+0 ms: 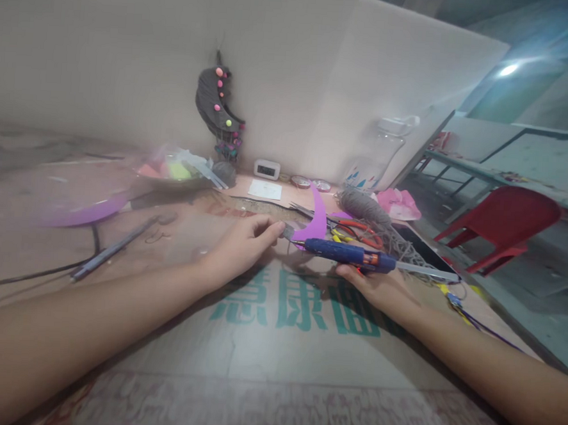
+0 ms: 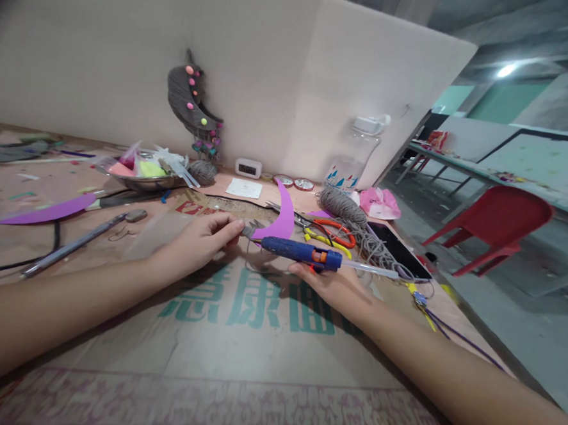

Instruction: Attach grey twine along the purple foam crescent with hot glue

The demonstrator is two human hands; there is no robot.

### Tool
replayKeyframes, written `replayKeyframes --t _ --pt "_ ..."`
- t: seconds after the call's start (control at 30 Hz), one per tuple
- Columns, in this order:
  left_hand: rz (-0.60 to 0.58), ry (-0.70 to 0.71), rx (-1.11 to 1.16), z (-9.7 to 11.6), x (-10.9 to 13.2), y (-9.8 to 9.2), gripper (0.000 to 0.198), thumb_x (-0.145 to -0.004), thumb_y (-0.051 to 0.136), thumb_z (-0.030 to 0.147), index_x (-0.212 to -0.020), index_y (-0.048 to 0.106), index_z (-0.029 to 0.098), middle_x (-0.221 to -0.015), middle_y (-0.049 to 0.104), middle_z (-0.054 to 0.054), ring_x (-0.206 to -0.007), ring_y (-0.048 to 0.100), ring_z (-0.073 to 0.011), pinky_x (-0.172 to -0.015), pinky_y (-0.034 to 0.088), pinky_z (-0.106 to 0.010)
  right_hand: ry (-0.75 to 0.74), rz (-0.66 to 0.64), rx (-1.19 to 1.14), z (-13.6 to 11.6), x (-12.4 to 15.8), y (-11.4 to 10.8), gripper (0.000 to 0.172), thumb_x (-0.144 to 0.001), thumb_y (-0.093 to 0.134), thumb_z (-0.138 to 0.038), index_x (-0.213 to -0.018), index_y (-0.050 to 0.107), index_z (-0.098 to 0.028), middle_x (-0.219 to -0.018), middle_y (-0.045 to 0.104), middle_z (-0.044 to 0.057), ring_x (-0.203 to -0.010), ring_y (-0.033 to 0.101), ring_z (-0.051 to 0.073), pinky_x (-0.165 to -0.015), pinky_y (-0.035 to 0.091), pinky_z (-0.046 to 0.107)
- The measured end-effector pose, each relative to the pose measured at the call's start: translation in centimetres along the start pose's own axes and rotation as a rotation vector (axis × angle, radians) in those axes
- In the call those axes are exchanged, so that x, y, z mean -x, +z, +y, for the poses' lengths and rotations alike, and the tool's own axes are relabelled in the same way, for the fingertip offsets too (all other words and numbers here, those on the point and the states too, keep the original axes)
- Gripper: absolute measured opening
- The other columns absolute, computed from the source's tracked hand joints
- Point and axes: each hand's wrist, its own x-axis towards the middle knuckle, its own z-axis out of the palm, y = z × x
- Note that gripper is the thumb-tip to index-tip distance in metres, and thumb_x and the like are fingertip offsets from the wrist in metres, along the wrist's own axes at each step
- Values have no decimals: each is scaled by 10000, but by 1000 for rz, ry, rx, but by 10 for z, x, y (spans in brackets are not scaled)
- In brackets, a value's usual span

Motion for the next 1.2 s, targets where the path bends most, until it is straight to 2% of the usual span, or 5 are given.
replayKeyframes --t 0.17,0.63,0.83,1.0,1.2 --pt "6 2 0 0 -1 0 348 -909 437 423 -679 512 172 -637 511 26 -621 488 -124 -594 354 -243 36 -38 -6 1 0 0 268 -756 569 -490 -794 670 -244 -797 727 56 -792 693 277 -745 583 399" --pt "6 3 -4 1 0 1 341 -908 435 418 -685 520 174 -632 529 20 -622 497 -132 -593 361 -247 0 -35 62 -4 0 -1 234 -801 563 -443 -760 659 -234 -734 712 43 -707 692 242 -673 592 352" --pt "1 2 -12 3 0 0 341 -909 437 417 -685 518 174 -639 521 22 -625 487 -130 -598 355 -249 23 -22 28 -3 1 -1 219 -785 579 -440 -799 664 -239 -745 728 38 -782 695 252 -749 581 368" --pt "-6 6 -8 2 1 0 349 -911 423 433 -690 514 178 -642 531 17 -624 491 -135 -593 357 -249 109 6 -4 -3 2 0 252 -740 594 -491 -746 651 -246 -770 733 63 -781 694 284 -729 585 403" --pt "0 -6 -5 0 1 1 352 -901 433 454 -713 540 176 -644 550 11 -610 498 -138 -578 364 -247 96 -7 -45 -5 0 -1 247 -733 585 -492 -742 640 -251 -772 730 56 -763 696 282 -720 593 411"
